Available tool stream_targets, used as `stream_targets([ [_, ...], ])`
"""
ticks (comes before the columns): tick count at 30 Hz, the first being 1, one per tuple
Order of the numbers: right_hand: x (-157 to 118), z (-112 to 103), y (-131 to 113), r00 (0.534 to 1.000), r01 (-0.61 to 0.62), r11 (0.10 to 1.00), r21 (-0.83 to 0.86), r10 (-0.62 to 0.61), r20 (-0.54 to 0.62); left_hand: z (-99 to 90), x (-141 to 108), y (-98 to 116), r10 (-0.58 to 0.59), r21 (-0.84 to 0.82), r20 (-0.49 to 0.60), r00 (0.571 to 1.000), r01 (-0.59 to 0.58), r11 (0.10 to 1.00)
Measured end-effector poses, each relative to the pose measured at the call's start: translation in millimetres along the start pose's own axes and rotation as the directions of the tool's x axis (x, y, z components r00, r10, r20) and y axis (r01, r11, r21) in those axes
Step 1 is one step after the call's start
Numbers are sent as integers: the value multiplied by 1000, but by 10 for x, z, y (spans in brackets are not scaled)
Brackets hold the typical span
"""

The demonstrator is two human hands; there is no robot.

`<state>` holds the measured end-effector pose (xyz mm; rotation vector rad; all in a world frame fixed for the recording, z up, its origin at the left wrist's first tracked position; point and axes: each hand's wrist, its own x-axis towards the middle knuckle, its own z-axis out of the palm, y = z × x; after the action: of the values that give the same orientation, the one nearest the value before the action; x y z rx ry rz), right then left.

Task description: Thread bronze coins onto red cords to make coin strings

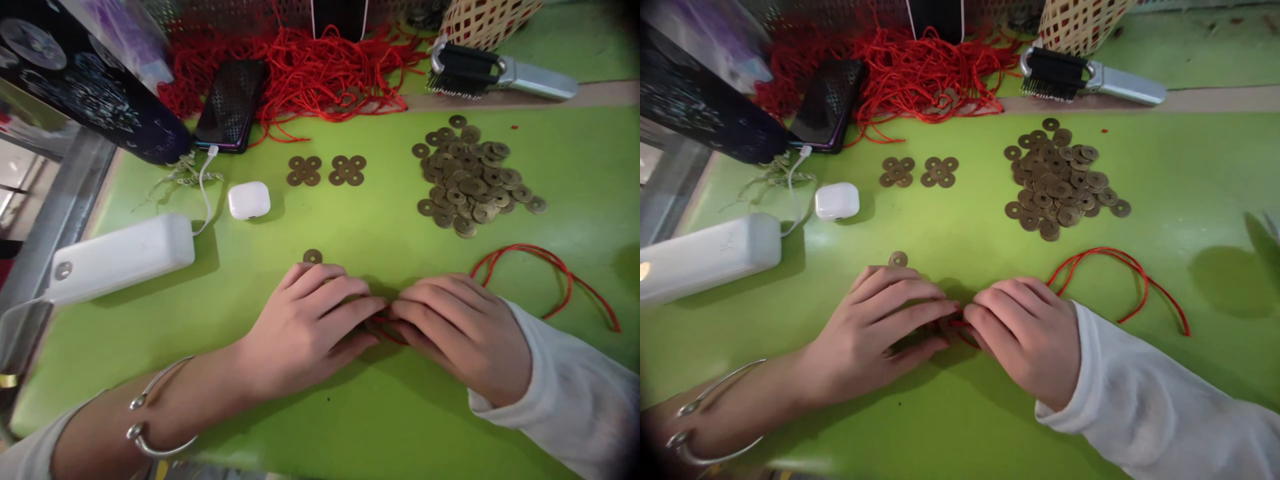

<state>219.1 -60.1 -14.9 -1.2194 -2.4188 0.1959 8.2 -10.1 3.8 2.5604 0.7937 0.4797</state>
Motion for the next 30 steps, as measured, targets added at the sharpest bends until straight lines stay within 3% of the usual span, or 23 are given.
stream_targets([
  [6, 21, -12, 26, 999, 46, 998, -40, -46, 4, 32, -7, -17, 6, 55, 11, 1000, -6, 998],
  [15, 22, -21, 16, 999, 40, 997, -59, -42, -19, -191, -85, -156, -38, -38, 6, 999, 38, 999],
  [20, 20, -25, 17, 999, 38, 998, -56, -39, -14, -163, -113, -142, -63, -58, 60, 996, 66, 996],
  [30, -4, -29, 23, 999, 42, 999, -29, -42, 7, -158, -151, -164, -118, -26, 68, 991, 120, 992],
])
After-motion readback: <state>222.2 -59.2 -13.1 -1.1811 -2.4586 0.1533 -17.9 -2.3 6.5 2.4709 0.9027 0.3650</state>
